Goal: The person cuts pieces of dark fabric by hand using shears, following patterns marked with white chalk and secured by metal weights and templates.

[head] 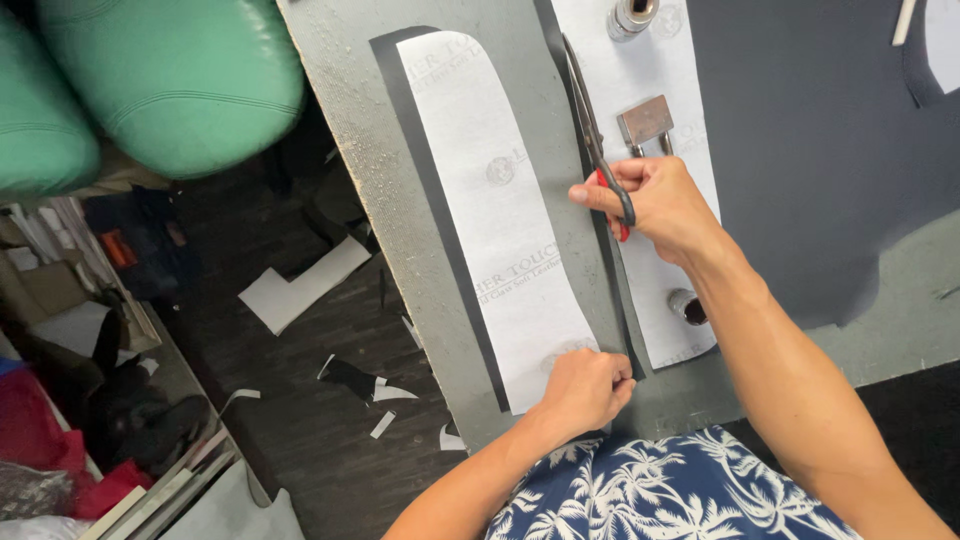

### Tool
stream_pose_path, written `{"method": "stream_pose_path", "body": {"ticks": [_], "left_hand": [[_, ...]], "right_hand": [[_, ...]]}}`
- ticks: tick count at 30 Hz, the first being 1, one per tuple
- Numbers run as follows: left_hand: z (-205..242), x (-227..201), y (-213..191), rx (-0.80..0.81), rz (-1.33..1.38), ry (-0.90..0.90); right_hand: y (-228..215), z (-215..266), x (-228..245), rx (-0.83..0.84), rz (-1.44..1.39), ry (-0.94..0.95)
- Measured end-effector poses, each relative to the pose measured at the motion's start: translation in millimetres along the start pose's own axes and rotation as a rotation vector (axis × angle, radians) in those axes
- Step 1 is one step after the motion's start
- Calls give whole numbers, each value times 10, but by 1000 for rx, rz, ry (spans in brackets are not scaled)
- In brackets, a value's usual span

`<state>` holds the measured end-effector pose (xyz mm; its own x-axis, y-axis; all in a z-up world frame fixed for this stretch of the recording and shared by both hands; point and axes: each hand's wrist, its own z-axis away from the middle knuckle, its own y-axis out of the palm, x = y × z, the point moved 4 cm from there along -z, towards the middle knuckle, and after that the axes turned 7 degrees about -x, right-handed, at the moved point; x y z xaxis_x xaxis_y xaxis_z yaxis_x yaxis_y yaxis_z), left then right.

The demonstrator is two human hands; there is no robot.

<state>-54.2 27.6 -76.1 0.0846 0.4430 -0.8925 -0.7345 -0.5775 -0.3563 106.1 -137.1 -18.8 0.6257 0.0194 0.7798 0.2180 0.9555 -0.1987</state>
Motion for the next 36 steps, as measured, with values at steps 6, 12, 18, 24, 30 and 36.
{"method": "stream_pose_path", "body": {"ticks": [6,12,18,24,30,36], "left_hand": [[1,13,15,6,-17,19],[1,13,8,23,-17,12],[61,-64,-71,-10,57,-38],[409,-399,-550,81,-4,-201],[235,-1201,-723,-259,-93,7],[-435,-1428,-298,-293,-257,504]], "right_hand": [[52,-259,143,-13,24,-47],[107,-336,293,-15,44,-73],[7,-29,343,-32,76,-117],[-754,1048,-173,-50,109,-106],[-1442,1904,-1383,-152,-17,101],[-1638,2593,-2315,-181,-108,297]]}}
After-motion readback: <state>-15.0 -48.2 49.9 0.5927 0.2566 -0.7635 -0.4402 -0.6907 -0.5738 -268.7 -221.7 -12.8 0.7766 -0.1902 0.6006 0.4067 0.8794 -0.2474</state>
